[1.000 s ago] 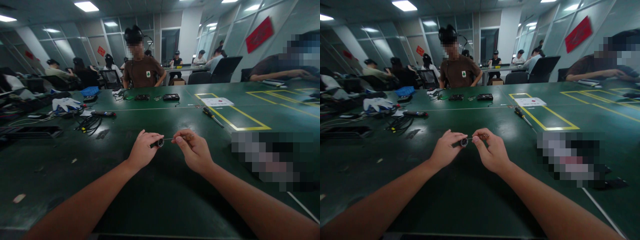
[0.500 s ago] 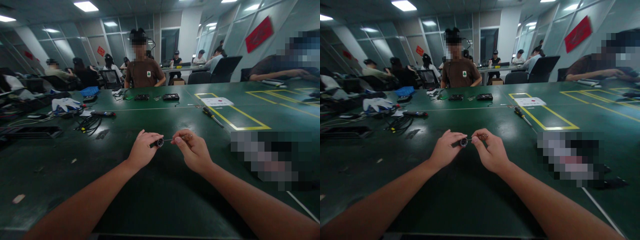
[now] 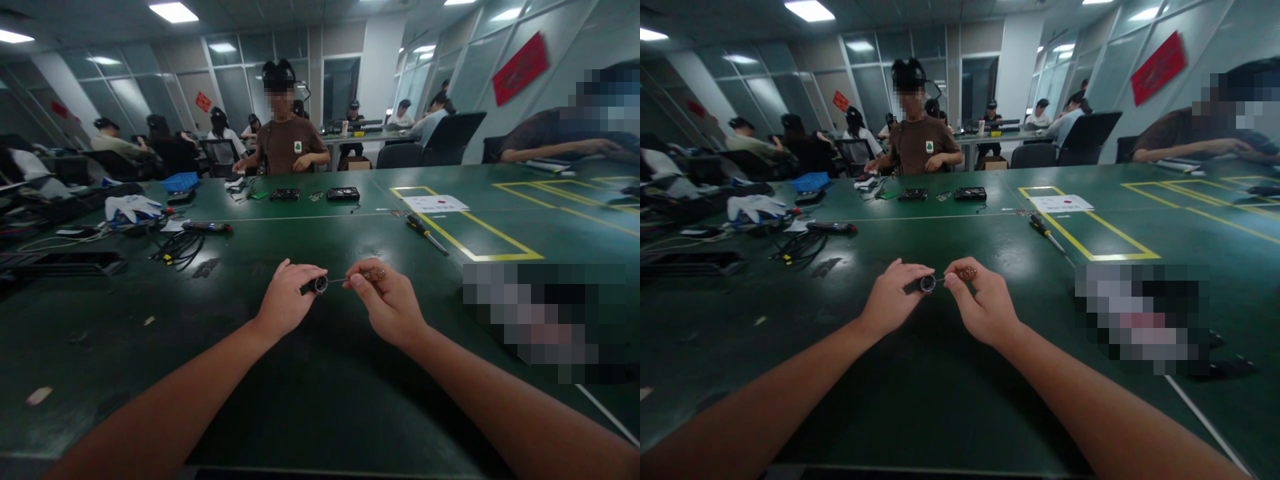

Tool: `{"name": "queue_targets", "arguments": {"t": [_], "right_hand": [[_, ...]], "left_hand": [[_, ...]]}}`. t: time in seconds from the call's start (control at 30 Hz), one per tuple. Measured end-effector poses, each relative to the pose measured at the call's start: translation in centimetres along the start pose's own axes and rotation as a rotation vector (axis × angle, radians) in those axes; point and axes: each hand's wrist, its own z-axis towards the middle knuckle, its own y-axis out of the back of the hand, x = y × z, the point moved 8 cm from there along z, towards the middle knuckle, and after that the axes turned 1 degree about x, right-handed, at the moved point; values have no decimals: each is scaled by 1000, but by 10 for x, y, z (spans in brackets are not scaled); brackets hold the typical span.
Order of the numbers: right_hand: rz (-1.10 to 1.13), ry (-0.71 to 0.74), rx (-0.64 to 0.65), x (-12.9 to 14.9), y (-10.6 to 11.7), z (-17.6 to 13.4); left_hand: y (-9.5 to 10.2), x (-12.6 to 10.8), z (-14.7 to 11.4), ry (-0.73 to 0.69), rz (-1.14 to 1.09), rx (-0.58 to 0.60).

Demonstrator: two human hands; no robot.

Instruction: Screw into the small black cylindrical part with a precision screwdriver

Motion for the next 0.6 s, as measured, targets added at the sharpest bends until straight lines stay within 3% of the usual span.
{"name": "queue_targets", "arguments": {"t": [0.6], "right_hand": [[20, 32, -25, 1, 2, 0]], "left_hand": [[0, -1, 0, -1, 10, 4]]}}
